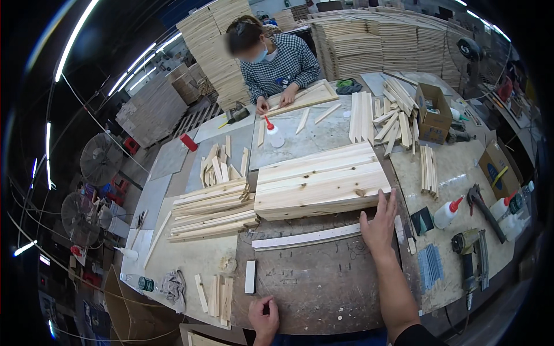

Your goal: Assembling wooden slats onto a frame using glue and a pneumatic nail gun.

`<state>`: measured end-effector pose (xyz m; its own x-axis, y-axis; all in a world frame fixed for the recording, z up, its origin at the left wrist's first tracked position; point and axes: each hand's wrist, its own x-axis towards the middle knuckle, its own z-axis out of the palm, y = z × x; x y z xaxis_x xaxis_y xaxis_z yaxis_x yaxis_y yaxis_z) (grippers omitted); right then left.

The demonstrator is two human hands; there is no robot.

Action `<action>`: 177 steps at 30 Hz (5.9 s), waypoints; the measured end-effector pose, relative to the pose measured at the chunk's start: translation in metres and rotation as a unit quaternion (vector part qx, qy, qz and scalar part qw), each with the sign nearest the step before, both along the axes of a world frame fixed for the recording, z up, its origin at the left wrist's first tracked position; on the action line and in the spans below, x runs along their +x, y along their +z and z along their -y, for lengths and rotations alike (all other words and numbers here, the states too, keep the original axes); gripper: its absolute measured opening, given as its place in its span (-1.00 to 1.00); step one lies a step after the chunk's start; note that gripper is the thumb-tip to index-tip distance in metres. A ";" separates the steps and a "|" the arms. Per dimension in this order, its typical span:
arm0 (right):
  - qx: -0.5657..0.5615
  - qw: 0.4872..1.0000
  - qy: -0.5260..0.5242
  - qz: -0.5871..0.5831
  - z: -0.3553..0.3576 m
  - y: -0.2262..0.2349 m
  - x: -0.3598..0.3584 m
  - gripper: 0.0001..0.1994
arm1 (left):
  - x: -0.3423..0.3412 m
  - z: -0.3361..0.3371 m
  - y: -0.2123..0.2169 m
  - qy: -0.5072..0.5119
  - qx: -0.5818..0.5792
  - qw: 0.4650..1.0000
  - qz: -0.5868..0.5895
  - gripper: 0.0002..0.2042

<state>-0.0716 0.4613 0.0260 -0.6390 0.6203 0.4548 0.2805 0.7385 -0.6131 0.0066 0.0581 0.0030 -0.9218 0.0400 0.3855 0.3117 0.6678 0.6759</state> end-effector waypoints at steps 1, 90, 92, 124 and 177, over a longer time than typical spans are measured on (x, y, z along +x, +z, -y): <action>-0.001 1.000 -0.002 0.002 0.000 0.001 0.001 -0.13 | 0.000 0.000 -0.001 -0.002 -0.001 1.000 -0.002 -0.91; -0.020 1.000 -0.004 0.014 0.003 -0.001 0.000 -0.07 | 0.001 0.009 -0.014 0.010 0.040 0.999 0.028 -0.88; -0.019 1.000 -0.005 0.014 0.003 -0.001 0.000 -0.07 | 0.002 0.008 -0.014 0.012 0.044 0.998 0.036 -0.88; 0.039 0.998 -0.051 0.019 -0.009 0.012 -0.007 -0.11 | -0.002 0.005 -0.004 -0.013 0.067 0.998 0.015 -0.89; 0.304 0.929 0.210 0.017 0.071 0.057 0.253 -0.69 | 0.016 0.019 0.002 0.046 0.471 0.881 0.023 -0.51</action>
